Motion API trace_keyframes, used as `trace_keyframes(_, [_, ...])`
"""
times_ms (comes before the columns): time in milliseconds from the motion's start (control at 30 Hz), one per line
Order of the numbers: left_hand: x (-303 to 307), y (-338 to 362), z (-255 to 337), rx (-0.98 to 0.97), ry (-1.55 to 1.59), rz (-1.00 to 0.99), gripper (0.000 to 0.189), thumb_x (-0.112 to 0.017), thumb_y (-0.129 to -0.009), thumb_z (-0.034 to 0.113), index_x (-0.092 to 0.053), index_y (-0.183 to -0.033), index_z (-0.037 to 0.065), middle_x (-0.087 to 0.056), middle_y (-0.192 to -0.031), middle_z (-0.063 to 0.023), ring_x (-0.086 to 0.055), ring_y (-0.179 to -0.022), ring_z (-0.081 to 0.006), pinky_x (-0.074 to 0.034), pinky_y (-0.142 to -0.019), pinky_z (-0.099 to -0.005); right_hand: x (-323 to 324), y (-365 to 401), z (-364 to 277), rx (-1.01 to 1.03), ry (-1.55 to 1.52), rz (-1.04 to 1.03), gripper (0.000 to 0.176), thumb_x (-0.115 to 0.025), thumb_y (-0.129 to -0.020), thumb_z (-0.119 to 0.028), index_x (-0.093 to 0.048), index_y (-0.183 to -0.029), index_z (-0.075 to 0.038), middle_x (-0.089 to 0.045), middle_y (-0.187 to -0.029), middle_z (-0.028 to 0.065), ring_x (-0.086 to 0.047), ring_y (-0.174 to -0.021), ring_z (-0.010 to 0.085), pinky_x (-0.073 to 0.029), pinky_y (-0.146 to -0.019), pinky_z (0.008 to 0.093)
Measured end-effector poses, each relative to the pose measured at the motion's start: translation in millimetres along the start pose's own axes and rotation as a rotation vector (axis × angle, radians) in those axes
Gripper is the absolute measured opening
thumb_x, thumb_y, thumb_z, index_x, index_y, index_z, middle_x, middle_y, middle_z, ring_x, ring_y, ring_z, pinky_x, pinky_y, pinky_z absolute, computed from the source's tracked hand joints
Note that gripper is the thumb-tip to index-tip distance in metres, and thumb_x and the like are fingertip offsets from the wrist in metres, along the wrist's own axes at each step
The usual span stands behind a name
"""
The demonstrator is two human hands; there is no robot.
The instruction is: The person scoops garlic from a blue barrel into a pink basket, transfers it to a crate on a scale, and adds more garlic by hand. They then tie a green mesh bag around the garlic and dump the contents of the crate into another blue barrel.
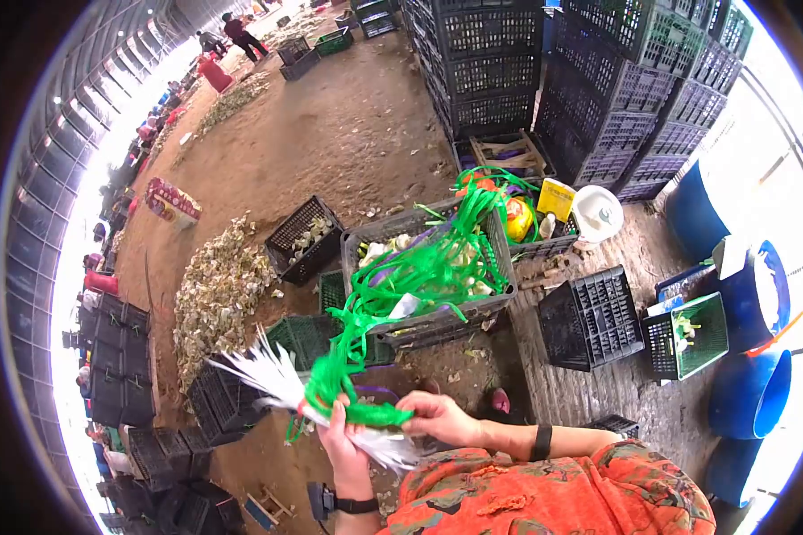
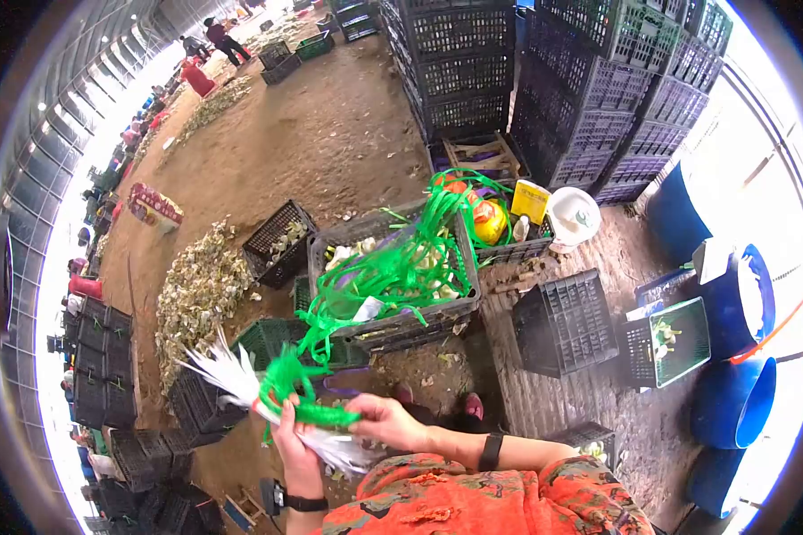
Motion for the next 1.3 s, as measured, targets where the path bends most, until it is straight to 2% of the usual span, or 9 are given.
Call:
trace_keyframes(233, [-98,-88,5,-0.104,-0.117,-0.179,0.036,-0.064,-0.088,0.011,-0.046,-0.118,0.006,-0.063,-0.096,-0.0057,-0.039,-0.051,-0.0027,-0.036,-0.046,-0.0204,59,-78,-89,0.057,-0.144,0.283,0.02,-0.055,-0.093,-0.016,-0.056,-0.108,-0.002,-0.062,-0.093,0.0028,-0.059,-0.077,0.0096,-0.05,-0.072,0.0259])
trace_keyframes(400, [-38,-174,-38,0.181,-0.213,-0.014,0.049,-0.066,-0.084,0.008,-0.04,-0.125,0.006,-0.066,-0.097,-0.0114,-0.04,-0.048,-0.0048,-0.037,-0.042,-0.0221,174,-136,-62,-0.223,0.393,0.656,0.019,-0.062,-0.086,-0.019,-0.063,-0.094,-0.002,-0.063,-0.074,0.0056,-0.061,-0.07,0.0135,-0.049,-0.063,0.0276])
trace_keyframes(467, [2,-201,-52,0.21,-0.144,0.154,0.043,-0.064,-0.084,0.006,-0.045,-0.122,0.006,-0.067,-0.094,-0.0115,-0.041,-0.046,-0.0053,-0.037,-0.04,-0.0224,230,-148,-32,-0.502,1.136,0.616,0.038,-0.066,-0.077,-0.033,-0.066,-0.103,-0.005,-0.061,-0.099,0.022,-0.059,-0.097,0.0338,-0.047,-0.086,0.0423])
trace_keyframes(567, [44,-236,-63,0.208,-0.221,0.23,0.037,-0.06,-0.084,0.003,-0.052,-0.12,0.007,-0.065,-0.096,-0.0064,-0.047,-0.054,-0.006,-0.04,-0.046,-0.0231,271,-171,1,-0.648,1.345,0.72,0.066,-0.07,-0.071,-0.043,-0.056,-0.119,0.001,-0.035,-0.135,0.0293,-0.039,-0.123,0.0405,-0.036,-0.102,0.0465])
trace_keyframes(733, [81,-302,-107,0.248,-0.39,0.024,0.043,-0.059,-0.087,0.008,-0.048,-0.128,0.009,-0.055,-0.109,0.0002,-0.051,-0.082,-0.0111,-0.043,-0.07,-0.029,294,-240,15,-0.763,0.921,1.088,0.125,-0.078,-0.057,-0.062,-0.015,-0.145,0.0,-0.02,-0.147,0.0265,-0.026,-0.135,0.0359,-0.025,-0.11,0.0441])
trace_keyframes(833, [87,-317,-132,0.555,-0.405,-0.165,0.053,-0.066,-0.087,0.019,-0.041,-0.132,0.006,-0.054,-0.11,-0.004,-0.051,-0.093,-0.0159,-0.043,-0.084,-0.0322,321,-267,42,-0.441,0.331,1.149,0.114,-0.084,-0.062,-0.043,-0.017,-0.146,-0.004,-0.041,-0.138,0.0199,-0.047,-0.122,0.0283,-0.042,-0.098,0.0402])
trace_keyframes(1033, [89,-322,-135,0.268,-0.981,-0.354,0.047,-0.072,-0.075,0.005,-0.054,-0.118,0.003,-0.06,-0.109,-0.0078,-0.058,-0.092,-0.0184,-0.047,-0.079,-0.0318,264,-269,26,-0.163,0.085,0.901,0.029,-0.075,-0.071,-0.013,-0.064,-0.095,-0.002,-0.067,-0.088,0.0047,-0.063,-0.085,0.0198,-0.05,-0.077,0.0357])
trace_keyframes(1100, [65,-312,-100,0.325,-1.111,-0.333,0.048,-0.074,-0.072,0.013,-0.056,-0.114,0.002,-0.058,-0.112,-0.0206,-0.058,-0.102,-0.0309,-0.045,-0.087,-0.0389,240,-252,26,-0.363,0.846,0.749,0.046,-0.076,-0.069,-0.02,-0.056,-0.108,-0.006,-0.066,-0.09,0.01,-0.063,-0.08,0.0249,-0.051,-0.074,0.0366])
trace_keyframes(1300, [35,-304,-146,0.084,-1.23,-0.285,0.05,-0.069,-0.077,0.015,-0.051,-0.122,0.002,-0.054,-0.101,-0.0155,-0.056,-0.094,-0.0283,-0.045,-0.084,-0.0381,203,-251,66,-0.763,1.09,0.271,0.118,-0.068,-0.059,-0.073,-0.027,-0.143,-0.001,-0.006,-0.149,0.0318,-0.01,-0.137,0.0491,-0.018,-0.112,0.0506])
Point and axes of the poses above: each hand's wrist, its own y-axis away from the middle knuckle, its own x-axis out of the back of the hand, z = x × y, the point moved 1 cm from there along -y, towards the middle knuckle
